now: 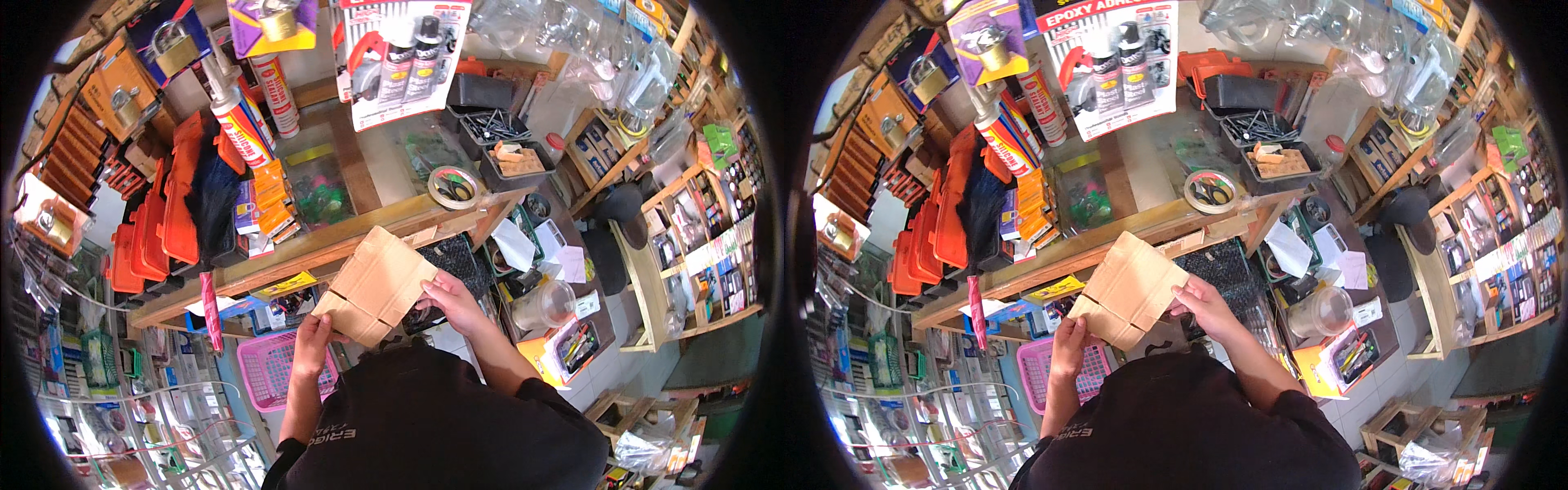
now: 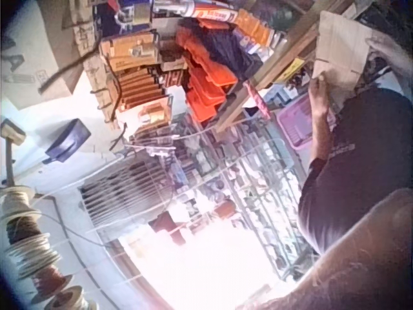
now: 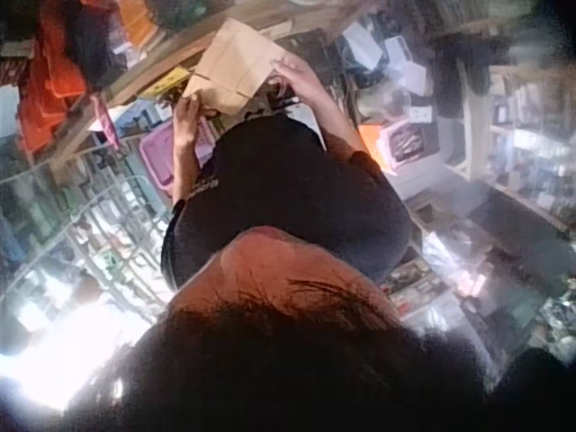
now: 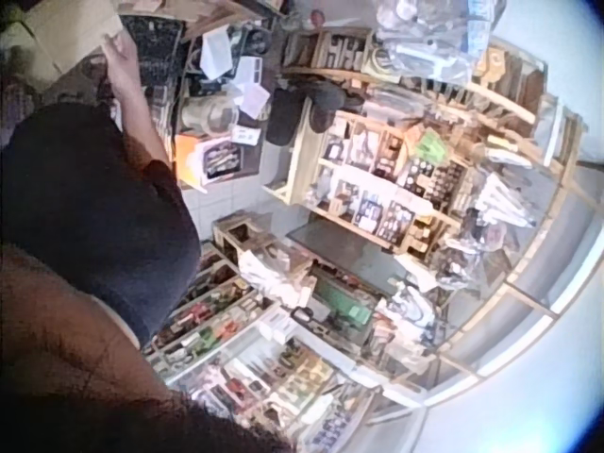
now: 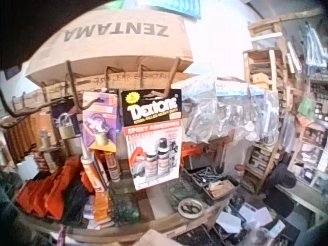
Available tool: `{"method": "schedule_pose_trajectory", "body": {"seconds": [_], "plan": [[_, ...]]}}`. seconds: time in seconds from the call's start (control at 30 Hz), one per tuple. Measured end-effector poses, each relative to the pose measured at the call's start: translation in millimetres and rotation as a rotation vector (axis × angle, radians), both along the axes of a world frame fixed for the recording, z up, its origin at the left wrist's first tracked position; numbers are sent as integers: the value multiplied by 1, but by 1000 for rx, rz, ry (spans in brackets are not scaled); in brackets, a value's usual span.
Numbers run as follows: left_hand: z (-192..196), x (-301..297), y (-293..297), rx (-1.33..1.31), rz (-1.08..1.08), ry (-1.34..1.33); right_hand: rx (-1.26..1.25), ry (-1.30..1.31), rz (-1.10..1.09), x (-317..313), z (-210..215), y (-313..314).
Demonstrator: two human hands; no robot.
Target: The person folds a flat cardboard sheet into a box shape by hand and secures the bottom and side flaps with pieces of tape cut using scissors.
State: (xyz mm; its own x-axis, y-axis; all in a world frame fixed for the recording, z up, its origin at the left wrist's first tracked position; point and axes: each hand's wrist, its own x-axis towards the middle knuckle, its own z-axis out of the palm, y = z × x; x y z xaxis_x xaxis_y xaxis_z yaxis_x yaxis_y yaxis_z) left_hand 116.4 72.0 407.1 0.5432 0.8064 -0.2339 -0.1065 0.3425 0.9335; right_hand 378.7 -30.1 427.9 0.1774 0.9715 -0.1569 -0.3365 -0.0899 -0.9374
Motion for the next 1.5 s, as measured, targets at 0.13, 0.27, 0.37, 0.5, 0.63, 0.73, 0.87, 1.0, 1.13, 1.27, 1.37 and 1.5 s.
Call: {"method": "schedule_pose_trajectory", "body": {"seconds": [0.13, 0.27, 0.37, 0.5, 0.63, 0.73, 0.87, 1.0, 1.13, 1.27, 1.37, 1.5], "plan": [[-15, -6, 1, 18, 4, -3, 16, -104, -66, -4, 21, 7], [-3, 3, -4, -26, 17, -20, 134, -133, -69, -12, 31, 1], [17, 6, -11, -163, 21, -161, 392, -717, -182, -19, 36, 1], [32, 5, -12, -379, -171, -540, 576, -861, -192, -24, 39, -1], [56, 10, -21, -247, -158, -520, 640, -887, -195, -27, 31, -3], [54, 5, -18, -287, -172, -578, 667, -905, -190, -29, 31, -8], [50, 3, -22, -310, -86, -544, 628, -842, -202, -35, 40, -12], [40, 0, -23, -264, -122, -568, 596, -805, -248, -34, 35, -16], [36, 1, -25, -241, -76, -509, 501, -794, -258, -28, 35, -22], [43, 6, -26, -249, -45, -441, 490, -540, -278, -27, 38, -29], [41, 5, -29, -215, -43, -438, 747, -690, -151, -25, 53, -31], [37, 4, -31, -156, -66, -426, 787, -871, 88, -35, 80, -25]]}}
